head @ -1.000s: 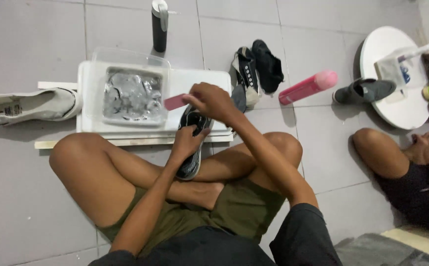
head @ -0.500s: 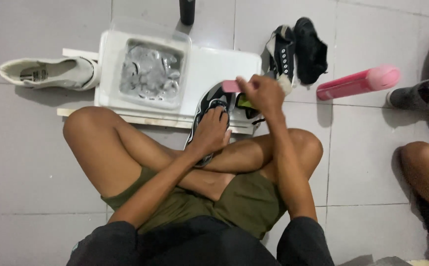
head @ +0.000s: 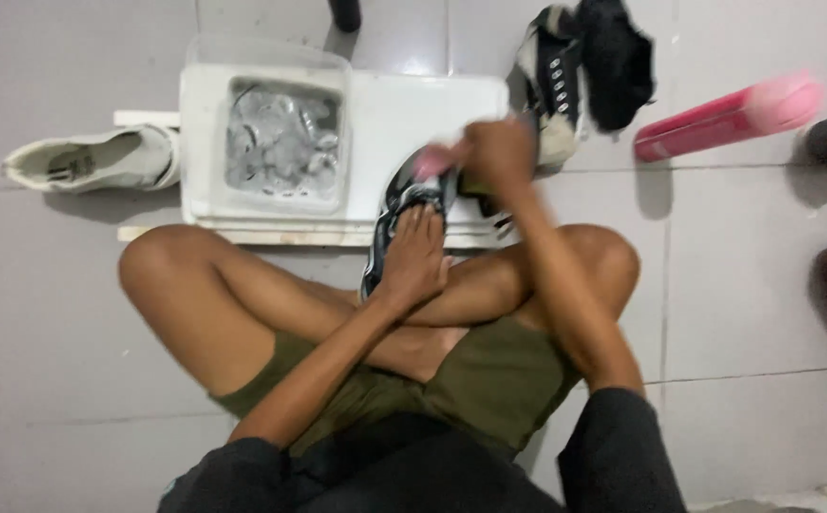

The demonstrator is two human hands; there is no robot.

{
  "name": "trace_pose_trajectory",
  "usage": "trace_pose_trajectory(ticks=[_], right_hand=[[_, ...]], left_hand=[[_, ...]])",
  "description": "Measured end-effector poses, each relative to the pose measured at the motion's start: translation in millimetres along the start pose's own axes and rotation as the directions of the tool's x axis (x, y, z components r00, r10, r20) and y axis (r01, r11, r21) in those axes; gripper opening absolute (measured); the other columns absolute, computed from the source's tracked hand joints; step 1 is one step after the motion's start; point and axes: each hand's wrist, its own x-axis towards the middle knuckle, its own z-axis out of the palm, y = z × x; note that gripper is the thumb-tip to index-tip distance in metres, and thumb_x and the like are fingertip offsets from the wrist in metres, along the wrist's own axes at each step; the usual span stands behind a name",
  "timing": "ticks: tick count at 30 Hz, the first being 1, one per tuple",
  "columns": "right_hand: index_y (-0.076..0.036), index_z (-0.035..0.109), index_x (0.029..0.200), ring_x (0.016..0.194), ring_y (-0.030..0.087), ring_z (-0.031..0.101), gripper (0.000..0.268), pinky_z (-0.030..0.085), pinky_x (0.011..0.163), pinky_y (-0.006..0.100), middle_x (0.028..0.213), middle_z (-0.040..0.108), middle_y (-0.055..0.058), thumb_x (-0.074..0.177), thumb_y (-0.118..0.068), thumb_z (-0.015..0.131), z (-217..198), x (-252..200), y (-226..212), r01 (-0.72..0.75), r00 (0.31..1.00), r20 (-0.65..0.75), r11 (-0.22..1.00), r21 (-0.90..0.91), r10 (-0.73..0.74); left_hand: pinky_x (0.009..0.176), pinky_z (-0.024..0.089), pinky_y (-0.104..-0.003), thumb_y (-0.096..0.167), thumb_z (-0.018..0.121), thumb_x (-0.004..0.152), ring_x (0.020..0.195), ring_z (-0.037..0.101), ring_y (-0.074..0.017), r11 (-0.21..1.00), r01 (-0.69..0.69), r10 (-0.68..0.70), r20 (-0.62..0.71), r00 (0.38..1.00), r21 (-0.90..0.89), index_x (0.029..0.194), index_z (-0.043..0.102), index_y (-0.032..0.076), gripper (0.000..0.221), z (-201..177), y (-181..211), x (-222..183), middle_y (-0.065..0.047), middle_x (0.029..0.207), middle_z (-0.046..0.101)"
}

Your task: A person cleans the upper part of a sneaker by scrubbing it with a small brush and soapy water while sitting on the floor.

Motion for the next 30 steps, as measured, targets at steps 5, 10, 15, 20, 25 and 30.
trace_pose_trajectory(ticks=[5, 10, 15, 20, 25, 30], right_hand=[[-0.024, 0.081, 0.074, 0.083, 0.040, 0.075, 0.059, 0.056, 0.076, 0.048, 0.071, 0.075, 0.013, 0.079, -0.079, 0.061, -16.0, -8.5, -47.6, 0.168, 0.969, 0.179, 0.985, 0.032, -0.171], [-0.021, 0.080, 0.078, 0.079, 0.042, 0.073, 0.061, 0.055, 0.072, 0.048, 0.068, 0.073, 0.014, 0.084, -0.080, 0.064, -24.3, 10.9, 6.5, -0.022, 1.000, 0.004, 0.998, -0.060, 0.023], [-0.027, 0.079, 0.080, 0.086, 0.036, 0.075, 0.047, 0.055, 0.079, 0.045, 0.074, 0.075, 0.006, 0.076, -0.073, 0.066, -13.6, -6.6, -66.3, 0.089, 0.965, 0.246, 0.996, 0.004, -0.087], [-0.023, 0.062, 0.055, 0.054, 0.026, 0.059, 0.075, 0.034, 0.048, 0.044, 0.054, 0.060, 0.003, 0.088, -0.090, 0.065, -33.1, 16.5, -8.0, -0.126, 0.991, 0.026, 0.986, -0.108, 0.129], [-0.027, 0.075, 0.064, 0.051, 0.030, 0.065, 0.051, 0.049, 0.058, 0.039, 0.054, 0.066, 0.004, 0.078, -0.076, 0.068, -1.8, -24.2, -89.0, 0.464, 0.884, -0.050, 0.886, -0.014, -0.464], [-0.019, 0.081, 0.085, 0.087, 0.044, 0.070, 0.056, 0.053, 0.072, 0.051, 0.080, 0.073, 0.015, 0.075, -0.074, 0.080, -34.2, 13.8, -9.7, -0.069, 0.974, 0.221, 0.995, 0.071, 0.052]], left_hand=[[0.111, 0.033, -0.055, 0.030, 0.073, 0.078, 0.118, 0.054, -0.0498, 0.996, 0.034, -0.037, 0.032, 0.999, 0.083, 0.128, 0.050, -0.015, 0.071, 8.1, 1.5, 9.7, -0.035, 0.119, 0.059], [0.115, 0.031, -0.055, 0.029, 0.081, 0.075, 0.126, 0.050, -0.0516, 1.000, 0.010, -0.010, -0.049, 0.999, 0.004, 0.127, 0.048, -0.015, 0.077, -6.6, 3.5, 8.9, -0.038, 0.130, 0.054], [0.112, 0.032, -0.051, 0.034, 0.077, 0.078, 0.121, 0.052, -0.0468, 0.997, 0.072, -0.073, 0.048, 0.996, 0.013, 0.124, 0.049, -0.011, 0.070, -8.5, 5.4, 11.8, -0.033, 0.121, 0.056], [0.120, 0.028, -0.053, 0.034, 0.067, 0.088, 0.135, 0.044, -0.0491, 0.998, 0.025, -0.026, 0.014, 1.000, 0.056, 0.138, 0.040, -0.015, 0.075, -7.2, 4.1, 8.4, -0.037, 0.146, 0.044], [0.104, 0.033, -0.057, 0.040, 0.067, 0.076, 0.117, 0.058, -0.0453, 0.993, 0.109, -0.115, 0.232, 0.966, 0.039, 0.114, 0.064, -0.008, 0.062, -52.7, 20.3, 24.6, -0.029, 0.116, 0.067], [0.122, 0.019, -0.052, 0.035, 0.071, 0.087, 0.141, 0.040, -0.0489, 0.986, 0.147, -0.125, 0.229, 0.965, -0.081, 0.139, 0.039, -0.016, 0.079, -33.4, 12.1, 12.2, -0.041, 0.145, 0.044]])
